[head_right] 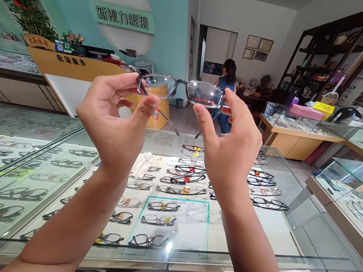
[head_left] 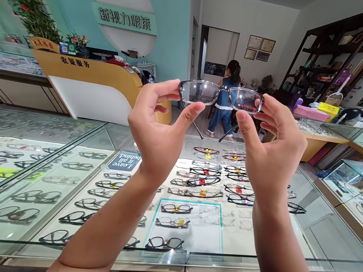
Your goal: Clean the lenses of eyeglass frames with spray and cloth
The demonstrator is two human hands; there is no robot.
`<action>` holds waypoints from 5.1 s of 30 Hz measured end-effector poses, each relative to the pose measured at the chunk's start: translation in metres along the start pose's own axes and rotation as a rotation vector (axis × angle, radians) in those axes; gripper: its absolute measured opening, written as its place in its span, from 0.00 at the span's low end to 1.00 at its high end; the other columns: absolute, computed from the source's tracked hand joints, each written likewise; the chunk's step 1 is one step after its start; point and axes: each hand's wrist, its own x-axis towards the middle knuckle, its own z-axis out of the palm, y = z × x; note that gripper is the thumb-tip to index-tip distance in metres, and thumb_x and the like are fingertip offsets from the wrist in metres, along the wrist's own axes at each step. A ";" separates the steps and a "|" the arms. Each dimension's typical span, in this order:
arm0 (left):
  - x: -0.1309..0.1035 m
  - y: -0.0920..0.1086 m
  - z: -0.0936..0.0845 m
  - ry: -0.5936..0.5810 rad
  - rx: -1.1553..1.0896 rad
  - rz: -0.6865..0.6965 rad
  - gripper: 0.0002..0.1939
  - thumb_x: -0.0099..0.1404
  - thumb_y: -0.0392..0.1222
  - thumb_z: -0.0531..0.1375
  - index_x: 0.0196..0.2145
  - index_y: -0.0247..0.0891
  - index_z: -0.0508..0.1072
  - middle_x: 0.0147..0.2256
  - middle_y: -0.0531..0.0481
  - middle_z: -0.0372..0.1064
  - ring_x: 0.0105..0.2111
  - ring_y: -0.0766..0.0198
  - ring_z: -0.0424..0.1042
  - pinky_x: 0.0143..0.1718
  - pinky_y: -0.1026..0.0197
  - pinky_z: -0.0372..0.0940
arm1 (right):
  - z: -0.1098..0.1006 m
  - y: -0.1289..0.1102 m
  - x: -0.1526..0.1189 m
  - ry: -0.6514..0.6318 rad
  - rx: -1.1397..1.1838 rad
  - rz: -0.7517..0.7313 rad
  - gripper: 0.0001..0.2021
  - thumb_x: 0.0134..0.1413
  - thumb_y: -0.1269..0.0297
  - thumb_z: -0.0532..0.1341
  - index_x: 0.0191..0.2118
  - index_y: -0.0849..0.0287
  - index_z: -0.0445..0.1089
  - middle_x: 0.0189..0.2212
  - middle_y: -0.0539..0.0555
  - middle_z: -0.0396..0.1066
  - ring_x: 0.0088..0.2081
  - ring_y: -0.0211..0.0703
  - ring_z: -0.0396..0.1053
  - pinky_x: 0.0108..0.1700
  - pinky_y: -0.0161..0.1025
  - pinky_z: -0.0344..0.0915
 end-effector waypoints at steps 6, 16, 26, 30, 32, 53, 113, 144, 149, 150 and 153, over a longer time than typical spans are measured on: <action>0.000 0.003 0.000 0.030 -0.013 -0.009 0.25 0.65 0.65 0.75 0.50 0.49 0.80 0.46 0.47 0.81 0.48 0.49 0.82 0.42 0.43 0.73 | 0.001 0.000 0.000 -0.024 -0.001 0.022 0.23 0.71 0.45 0.67 0.64 0.48 0.76 0.58 0.60 0.81 0.56 0.60 0.81 0.60 0.64 0.79; -0.002 0.002 0.000 0.014 0.073 0.000 0.29 0.65 0.71 0.72 0.53 0.52 0.77 0.48 0.47 0.78 0.50 0.47 0.80 0.47 0.44 0.74 | 0.001 0.006 0.000 -0.091 0.020 0.040 0.25 0.73 0.45 0.65 0.67 0.49 0.75 0.60 0.60 0.80 0.56 0.59 0.81 0.60 0.64 0.79; -0.005 0.002 0.001 0.021 0.102 0.046 0.27 0.66 0.69 0.72 0.54 0.53 0.77 0.49 0.46 0.77 0.51 0.47 0.80 0.48 0.42 0.74 | 0.003 0.011 0.001 -0.131 0.046 0.029 0.27 0.74 0.41 0.63 0.68 0.49 0.72 0.61 0.62 0.79 0.58 0.60 0.80 0.60 0.63 0.80; -0.006 0.000 0.001 0.015 0.034 0.014 0.28 0.65 0.68 0.73 0.54 0.53 0.77 0.50 0.46 0.76 0.53 0.46 0.79 0.51 0.40 0.73 | 0.004 0.011 0.001 -0.132 0.040 0.018 0.27 0.74 0.40 0.61 0.68 0.48 0.72 0.60 0.63 0.79 0.59 0.60 0.79 0.59 0.62 0.80; -0.006 -0.001 0.001 -0.002 0.000 -0.015 0.28 0.65 0.69 0.73 0.55 0.53 0.77 0.52 0.45 0.75 0.55 0.45 0.78 0.52 0.40 0.73 | 0.003 0.012 0.001 -0.138 0.046 0.026 0.27 0.74 0.40 0.61 0.69 0.48 0.71 0.61 0.63 0.79 0.60 0.61 0.79 0.59 0.63 0.80; -0.002 0.001 0.001 -0.006 0.011 -0.012 0.28 0.65 0.71 0.71 0.54 0.53 0.77 0.48 0.46 0.78 0.51 0.47 0.79 0.48 0.43 0.74 | 0.000 0.003 0.002 -0.084 0.053 0.020 0.23 0.73 0.43 0.65 0.64 0.47 0.73 0.58 0.60 0.80 0.58 0.58 0.79 0.60 0.63 0.79; 0.001 -0.043 0.010 -0.121 -0.159 0.192 0.41 0.69 0.71 0.68 0.70 0.54 0.63 0.71 0.44 0.68 0.73 0.41 0.67 0.67 0.37 0.73 | 0.011 0.000 0.002 0.086 0.297 -0.107 0.22 0.66 0.53 0.71 0.62 0.42 0.71 0.64 0.58 0.70 0.68 0.63 0.70 0.68 0.69 0.72; -0.004 -0.024 0.013 0.011 -0.141 0.218 0.47 0.63 0.66 0.75 0.72 0.62 0.60 0.72 0.44 0.66 0.77 0.36 0.61 0.69 0.30 0.68 | 0.009 0.002 0.009 0.027 0.546 0.094 0.09 0.75 0.56 0.63 0.53 0.49 0.78 0.52 0.54 0.79 0.57 0.50 0.78 0.63 0.54 0.75; -0.001 -0.022 0.013 0.012 -0.117 0.247 0.43 0.68 0.69 0.70 0.73 0.60 0.61 0.71 0.46 0.68 0.75 0.37 0.64 0.70 0.31 0.69 | 0.008 0.004 0.008 0.028 0.481 0.074 0.09 0.76 0.51 0.63 0.52 0.45 0.77 0.51 0.53 0.77 0.57 0.52 0.78 0.62 0.55 0.76; -0.001 -0.022 0.013 0.006 -0.118 0.246 0.43 0.68 0.68 0.70 0.73 0.60 0.61 0.72 0.46 0.68 0.75 0.37 0.64 0.70 0.30 0.68 | 0.008 0.006 0.008 0.031 0.482 0.071 0.09 0.76 0.51 0.63 0.52 0.45 0.77 0.51 0.53 0.77 0.56 0.52 0.79 0.61 0.55 0.77; -0.003 -0.022 0.013 -0.018 -0.127 0.220 0.43 0.67 0.68 0.71 0.73 0.62 0.61 0.73 0.47 0.66 0.77 0.37 0.61 0.72 0.30 0.67 | 0.010 0.012 0.009 0.043 0.499 0.060 0.11 0.75 0.49 0.64 0.51 0.47 0.77 0.48 0.53 0.78 0.53 0.51 0.79 0.59 0.56 0.78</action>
